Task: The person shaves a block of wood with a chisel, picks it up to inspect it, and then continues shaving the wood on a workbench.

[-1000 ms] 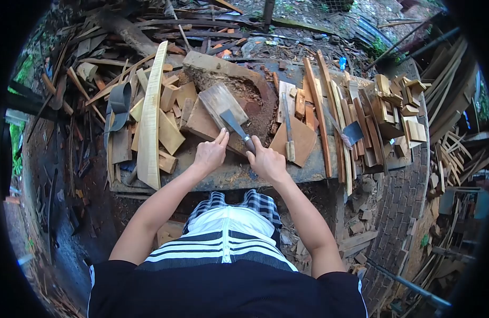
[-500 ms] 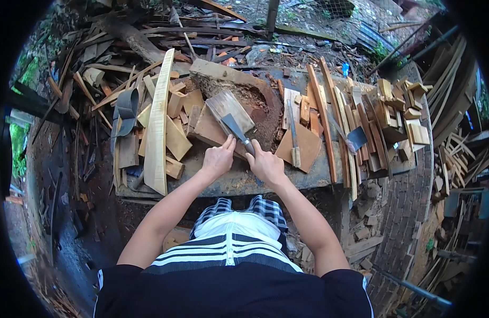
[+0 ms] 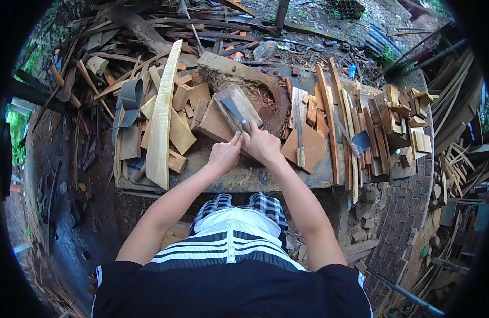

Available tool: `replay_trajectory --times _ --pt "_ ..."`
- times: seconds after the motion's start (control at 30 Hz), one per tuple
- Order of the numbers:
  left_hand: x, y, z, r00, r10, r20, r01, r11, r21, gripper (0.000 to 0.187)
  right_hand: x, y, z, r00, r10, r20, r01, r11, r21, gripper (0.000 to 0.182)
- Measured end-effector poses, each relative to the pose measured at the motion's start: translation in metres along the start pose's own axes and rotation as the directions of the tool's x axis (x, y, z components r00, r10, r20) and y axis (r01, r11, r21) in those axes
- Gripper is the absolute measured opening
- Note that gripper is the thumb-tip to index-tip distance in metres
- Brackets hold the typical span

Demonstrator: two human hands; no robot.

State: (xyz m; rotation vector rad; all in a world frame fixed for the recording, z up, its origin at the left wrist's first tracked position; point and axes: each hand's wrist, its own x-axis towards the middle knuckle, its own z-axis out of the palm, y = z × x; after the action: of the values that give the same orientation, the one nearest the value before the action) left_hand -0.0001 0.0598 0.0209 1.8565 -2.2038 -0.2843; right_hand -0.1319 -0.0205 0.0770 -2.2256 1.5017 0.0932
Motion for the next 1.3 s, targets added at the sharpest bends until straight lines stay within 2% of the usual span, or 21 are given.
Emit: replay_trajectory --times 0.1,0.23,0.37,0.43,0.5,0.53,0.57,0.6,0.63,0.67,0.7,0.77,0.83,0.87,0.9,0.97,1.0,1.1,1.13,1.27,1.3 --pt "0.003 -0.005 -0.004 0.998 0.000 0.055 -0.002 0.999 0.037 0.050 0.007 -0.006 0.002 1.000 -0.001 0.000 0.001 1.000 -0.008 0.050" --pt "0.007 -0.010 0.004 1.000 0.015 0.004 -0.015 1.000 0.003 0.048 -0.020 0.000 -0.006 0.995 0.051 0.083 -0.050 0.999 -0.021 0.046" --pt "0.007 -0.011 0.003 0.999 0.044 0.004 -0.044 0.998 -0.037 0.043 0.015 -0.017 -0.002 0.995 0.079 0.059 -0.080 0.997 0.022 0.052" --pt "0.009 -0.016 -0.002 0.991 0.085 0.100 -0.084 0.996 -0.016 0.044 0.033 -0.028 -0.008 0.995 0.097 0.022 -0.098 0.995 0.031 0.049" --pt "0.008 -0.017 -0.004 0.992 0.099 0.082 -0.098 0.995 -0.022 0.043 0.044 -0.027 -0.012 0.988 0.126 0.093 -0.136 0.986 0.101 0.045" --pt "0.009 -0.016 -0.003 0.994 0.095 0.054 -0.093 0.995 -0.031 0.042 0.051 -0.013 -0.006 0.997 0.048 0.065 -0.060 0.980 0.192 0.043" --pt "0.009 -0.015 -0.002 0.994 0.096 0.053 -0.094 0.995 -0.041 0.042 0.051 0.005 -0.002 0.996 0.054 0.068 -0.065 0.981 0.184 0.043" --pt "0.007 -0.014 0.000 0.995 0.093 0.024 -0.092 0.995 -0.025 0.041 0.044 0.013 -0.002 0.988 0.058 0.145 -0.119 0.884 0.452 0.040" --pt "0.005 -0.012 0.001 0.996 0.087 -0.002 -0.087 0.996 -0.008 0.040 0.037 0.021 0.000 0.974 0.041 0.223 -0.185 0.712 0.678 0.038" --pt "0.004 -0.011 0.002 0.997 0.075 -0.001 -0.075 0.997 -0.012 0.040 0.030 0.026 0.007 0.981 0.033 0.189 -0.177 0.538 0.824 0.033" --pt "0.005 -0.009 0.002 0.998 0.058 0.009 -0.058 0.998 0.008 0.041 0.022 0.029 0.006 0.980 0.023 0.197 -0.177 0.542 0.822 0.033" --pt "0.013 -0.001 -0.007 0.999 0.027 0.021 -0.028 0.999 0.036 0.041 0.010 0.035 -0.001 0.959 0.173 0.225 -0.278 0.416 0.866 0.033" --pt "0.027 0.012 -0.032 0.971 -0.051 0.233 0.047 0.999 0.024 0.043 0.009 0.053 0.006 0.960 0.169 0.225 -0.276 0.412 0.868 0.033" --pt "0.029 0.013 -0.026 0.991 -0.032 0.127 0.042 0.996 -0.074 0.056 0.010 0.064 0.010 0.960 0.175 0.217 -0.271 0.411 0.870 0.034" --pt "0.033 0.016 -0.020 0.991 -0.050 0.127 0.060 0.996 -0.070 0.056 0.009 0.069 0.009 0.961 0.160 0.226 -0.273 0.415 0.868 0.034" --pt "0.044 0.026 -0.007 0.994 -0.041 -0.099 0.045 0.998 0.038 0.078 0.010 0.080 0.008 0.960 0.123 0.253 -0.281 0.415 0.865 0.033" --pt "0.053 0.026 0.009 0.994 -0.093 -0.062 0.094 0.995 0.016 0.095 0.012 0.088 0.007 0.955 0.101 0.279 -0.295 0.437 0.850 0.034" --pt "0.078 0.029 0.033 0.960 -0.245 -0.134 0.259 0.961 0.096 0.091 0.018 0.114 0.010 0.953 0.019 0.302 -0.268 0.514 0.815 0.036" --pt "0.089 0.027 0.037 0.944 -0.250 -0.213 0.294 0.932 0.210 0.089 0.017 0.120 0.008 0.946 0.015 0.325 -0.288 0.505 0.814 0.037" --pt "0.095 0.033 0.044 0.921 -0.356 -0.156 0.386 0.880 0.275 0.084 0.014 0.151 0.006 0.943 -0.045 0.330 -0.257 0.532 0.807 0.038" --pt "0.092 0.032 0.041 0.933 -0.311 -0.179 0.350 0.898 0.266 0.083 0.015 0.156 0.004 0.938 -0.077 0.339 -0.248 0.534 0.808 0.038"
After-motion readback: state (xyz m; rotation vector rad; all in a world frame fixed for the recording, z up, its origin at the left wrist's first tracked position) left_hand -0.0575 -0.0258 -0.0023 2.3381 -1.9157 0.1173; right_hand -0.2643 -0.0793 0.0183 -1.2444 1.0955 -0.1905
